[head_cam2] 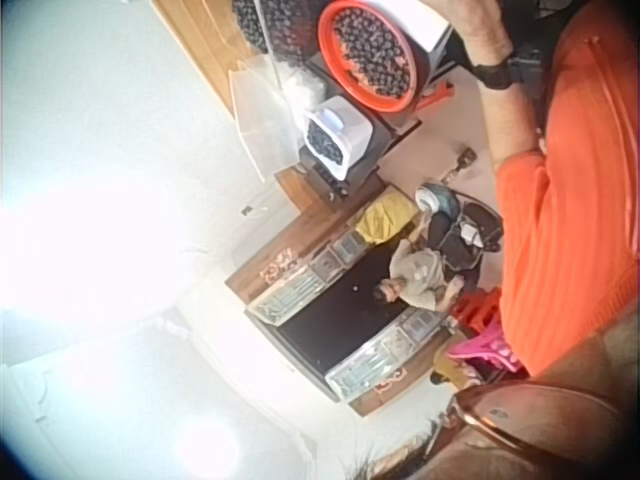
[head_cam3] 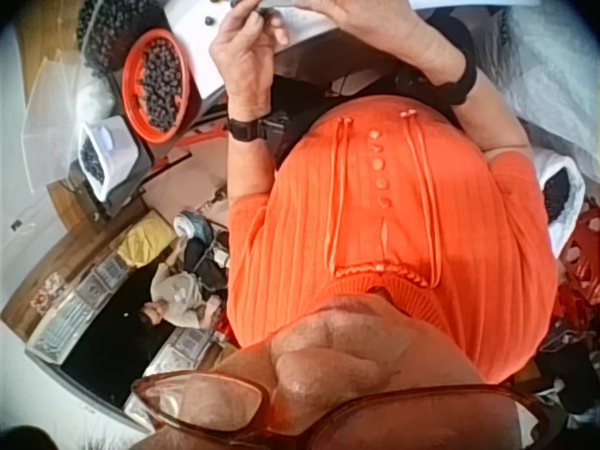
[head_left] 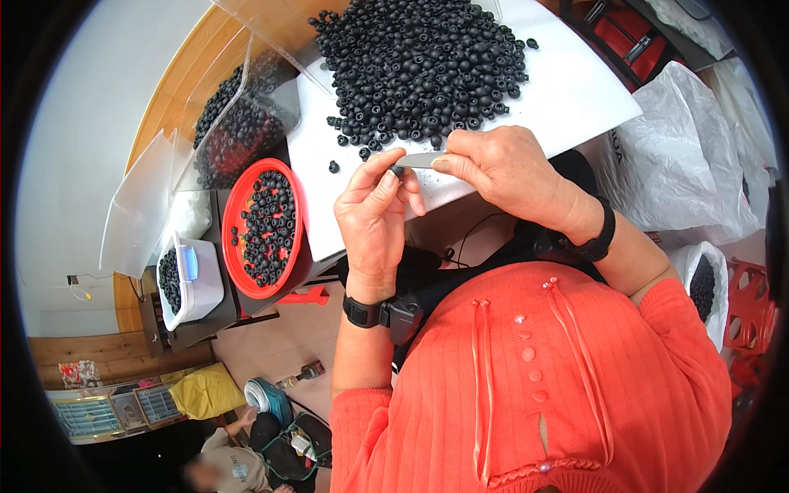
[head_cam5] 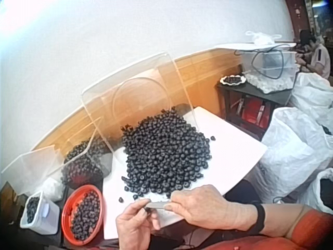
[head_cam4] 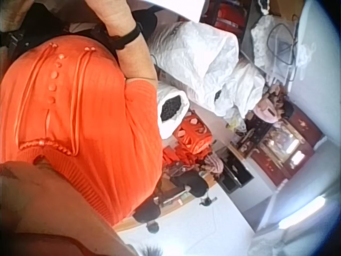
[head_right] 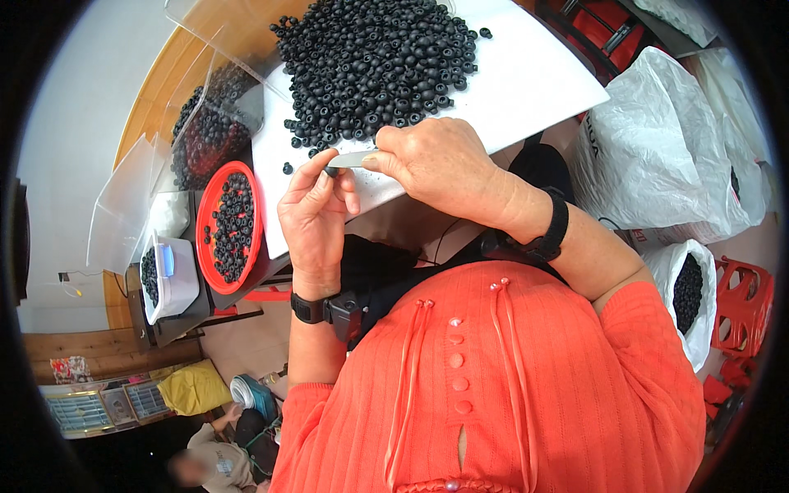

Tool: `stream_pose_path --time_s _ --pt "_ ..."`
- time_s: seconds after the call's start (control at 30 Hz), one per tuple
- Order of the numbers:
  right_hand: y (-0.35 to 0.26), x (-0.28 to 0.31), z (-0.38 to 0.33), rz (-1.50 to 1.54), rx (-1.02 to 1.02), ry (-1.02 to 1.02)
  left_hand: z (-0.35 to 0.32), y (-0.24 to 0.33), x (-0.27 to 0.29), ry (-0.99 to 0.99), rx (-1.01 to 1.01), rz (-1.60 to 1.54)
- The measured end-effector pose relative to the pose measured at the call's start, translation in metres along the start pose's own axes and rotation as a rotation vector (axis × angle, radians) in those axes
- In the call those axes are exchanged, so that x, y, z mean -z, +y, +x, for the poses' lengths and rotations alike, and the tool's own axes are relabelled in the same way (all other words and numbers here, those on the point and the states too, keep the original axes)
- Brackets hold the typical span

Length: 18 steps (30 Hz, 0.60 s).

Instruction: Trimming stems or small defects from black berries or beads using a small knife.

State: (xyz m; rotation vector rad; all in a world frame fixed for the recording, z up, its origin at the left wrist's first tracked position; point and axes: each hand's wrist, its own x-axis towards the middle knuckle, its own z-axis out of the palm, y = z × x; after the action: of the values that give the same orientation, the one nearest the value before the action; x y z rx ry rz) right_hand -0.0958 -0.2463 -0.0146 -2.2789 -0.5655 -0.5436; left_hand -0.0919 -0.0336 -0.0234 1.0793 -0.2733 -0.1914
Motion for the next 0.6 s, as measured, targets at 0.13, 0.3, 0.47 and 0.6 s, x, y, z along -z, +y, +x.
stream_pose_path --time_s 0.13,0.3,0.47,0.6 --pt "0.0004 0.0002 0.0004 -0.022 0.018 -0.006 0.0008 -0.0004 0.0020 0.003 0.015 -0.022" --pt "0.0006 -0.0008 0.0002 -0.039 0.026 -0.011 0.0010 -0.0006 0.0020 -0.002 0.021 -0.048" --pt "-0.0004 -0.0014 -0.0005 -0.038 0.041 -0.004 0.0011 -0.0011 0.0032 -0.009 0.016 -0.057" --pt "0.0020 -0.0007 -0.0006 -0.003 0.051 -0.008 0.0011 -0.0013 0.0046 -0.014 0.029 -0.067"
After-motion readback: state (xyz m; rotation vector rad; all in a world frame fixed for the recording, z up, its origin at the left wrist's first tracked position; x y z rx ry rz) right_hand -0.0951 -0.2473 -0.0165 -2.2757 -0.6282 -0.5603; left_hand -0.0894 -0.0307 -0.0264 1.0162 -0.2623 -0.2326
